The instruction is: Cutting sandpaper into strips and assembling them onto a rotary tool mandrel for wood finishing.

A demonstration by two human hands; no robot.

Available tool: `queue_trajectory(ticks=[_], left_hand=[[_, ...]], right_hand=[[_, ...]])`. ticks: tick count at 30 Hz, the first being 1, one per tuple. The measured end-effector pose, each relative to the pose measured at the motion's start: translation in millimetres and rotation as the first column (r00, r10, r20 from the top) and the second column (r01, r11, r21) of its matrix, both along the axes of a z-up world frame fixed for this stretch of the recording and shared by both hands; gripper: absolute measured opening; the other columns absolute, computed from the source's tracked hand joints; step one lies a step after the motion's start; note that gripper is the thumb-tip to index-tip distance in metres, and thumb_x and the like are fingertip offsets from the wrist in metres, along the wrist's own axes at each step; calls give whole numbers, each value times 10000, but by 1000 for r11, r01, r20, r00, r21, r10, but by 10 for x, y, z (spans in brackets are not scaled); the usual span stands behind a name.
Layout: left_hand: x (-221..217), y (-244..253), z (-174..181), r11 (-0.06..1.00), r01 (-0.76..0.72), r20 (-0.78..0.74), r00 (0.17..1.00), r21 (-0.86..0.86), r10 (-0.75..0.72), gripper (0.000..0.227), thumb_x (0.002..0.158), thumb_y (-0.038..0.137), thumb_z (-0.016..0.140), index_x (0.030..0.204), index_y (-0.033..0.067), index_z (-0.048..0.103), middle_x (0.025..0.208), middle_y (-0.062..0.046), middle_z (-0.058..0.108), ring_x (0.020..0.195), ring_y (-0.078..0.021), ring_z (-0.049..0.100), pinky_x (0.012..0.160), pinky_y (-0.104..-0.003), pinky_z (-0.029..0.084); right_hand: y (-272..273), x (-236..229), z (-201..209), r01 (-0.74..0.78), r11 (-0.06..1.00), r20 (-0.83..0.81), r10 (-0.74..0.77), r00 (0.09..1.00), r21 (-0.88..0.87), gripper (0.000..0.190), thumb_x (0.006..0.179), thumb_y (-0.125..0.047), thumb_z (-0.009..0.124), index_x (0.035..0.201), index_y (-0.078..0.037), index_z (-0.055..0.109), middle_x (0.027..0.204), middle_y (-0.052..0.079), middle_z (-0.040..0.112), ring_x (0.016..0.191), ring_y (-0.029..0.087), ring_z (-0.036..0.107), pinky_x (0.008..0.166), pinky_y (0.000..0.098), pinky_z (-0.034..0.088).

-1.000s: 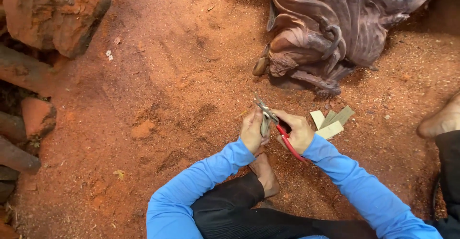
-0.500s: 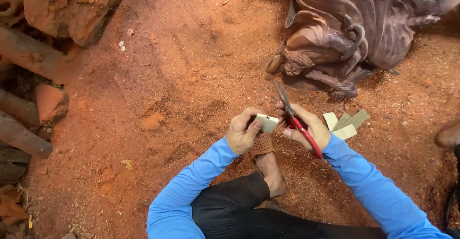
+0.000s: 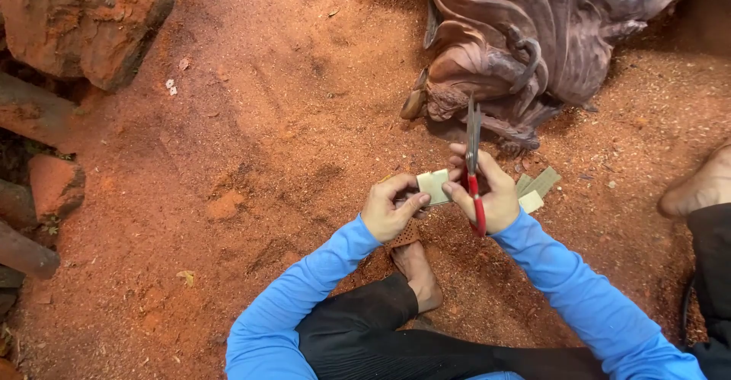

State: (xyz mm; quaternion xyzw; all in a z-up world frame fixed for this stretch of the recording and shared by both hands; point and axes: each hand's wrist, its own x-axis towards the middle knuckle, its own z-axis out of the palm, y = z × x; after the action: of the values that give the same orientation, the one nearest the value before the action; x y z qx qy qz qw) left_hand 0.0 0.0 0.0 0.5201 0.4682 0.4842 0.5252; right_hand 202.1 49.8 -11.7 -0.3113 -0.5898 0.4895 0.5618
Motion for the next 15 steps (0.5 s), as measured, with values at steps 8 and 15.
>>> queue_trajectory(ticks=[8, 15], left_hand=[[-154, 419, -22, 972, -234, 142, 961, -30, 236, 169, 1011, 62, 638, 1047, -98, 596, 835, -246, 664, 739, -335, 749, 626, -463, 684], [-46, 455, -206, 956, -275, 136, 948, -99, 287, 177, 1011, 86, 633, 1002, -77, 565, 774, -274, 682, 676, -326, 757, 553, -353, 683]], right_hand=[[-4, 84, -403, -136, 964, 98, 162, 982, -227, 548, 909, -154, 726, 1433, -45, 612, 1045, 298, 683, 884, 379, 745, 779, 473, 608], [-263, -7, -538, -276, 910, 186, 342, 921, -308, 764, 795, -63, 708, 1532, -112, 513, 1226, 217, 653, 1084, 336, 684, 958, 486, 559]])
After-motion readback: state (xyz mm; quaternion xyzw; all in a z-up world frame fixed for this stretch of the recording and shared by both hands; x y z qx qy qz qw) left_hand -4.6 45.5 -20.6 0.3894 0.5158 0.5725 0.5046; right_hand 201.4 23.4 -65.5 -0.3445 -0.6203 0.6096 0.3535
